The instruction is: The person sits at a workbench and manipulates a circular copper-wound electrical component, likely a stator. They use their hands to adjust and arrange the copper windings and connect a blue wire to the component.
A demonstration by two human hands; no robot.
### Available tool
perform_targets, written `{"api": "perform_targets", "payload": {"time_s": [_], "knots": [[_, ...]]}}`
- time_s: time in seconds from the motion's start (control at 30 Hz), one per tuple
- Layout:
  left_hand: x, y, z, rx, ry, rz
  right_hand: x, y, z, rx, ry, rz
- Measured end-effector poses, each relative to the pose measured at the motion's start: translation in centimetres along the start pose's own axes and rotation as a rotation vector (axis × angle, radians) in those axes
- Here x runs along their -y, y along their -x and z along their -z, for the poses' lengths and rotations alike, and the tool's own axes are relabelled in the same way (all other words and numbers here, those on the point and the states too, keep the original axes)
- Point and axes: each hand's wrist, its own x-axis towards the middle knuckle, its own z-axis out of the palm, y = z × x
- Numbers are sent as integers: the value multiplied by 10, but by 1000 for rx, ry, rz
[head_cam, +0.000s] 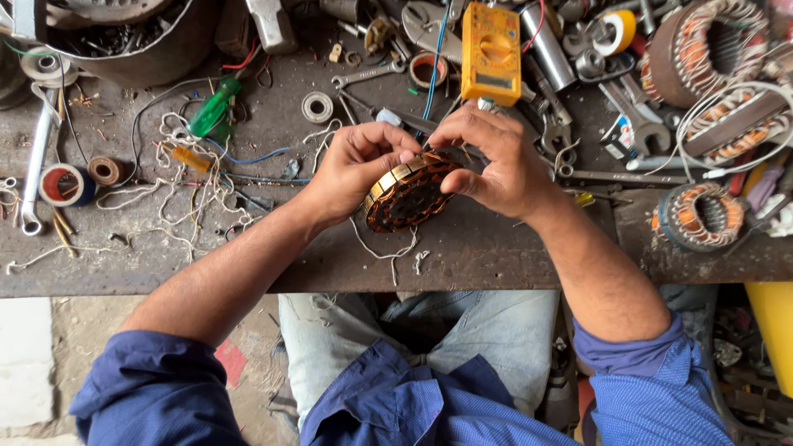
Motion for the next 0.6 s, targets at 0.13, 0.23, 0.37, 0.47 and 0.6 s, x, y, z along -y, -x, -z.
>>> {"api": "perform_targets", "payload": {"time_s": [0.13,0.23,0.37,0.47,0.6], "knots": [[1,0,-3,13,-11,-25,1,-3,3,59,101,25],[-1,0,-1,9,-41,-25,1,-2,-1,71,89,-50],[-2,2,0,-2,-51,35,2,3,-4,60,35,-103],[-4,1,-2,3,-107,-3,3,3,-3,63,12,-117],[-5,2,-1,40,-92,-57,5,2,-4,64,-28,-153]]}}
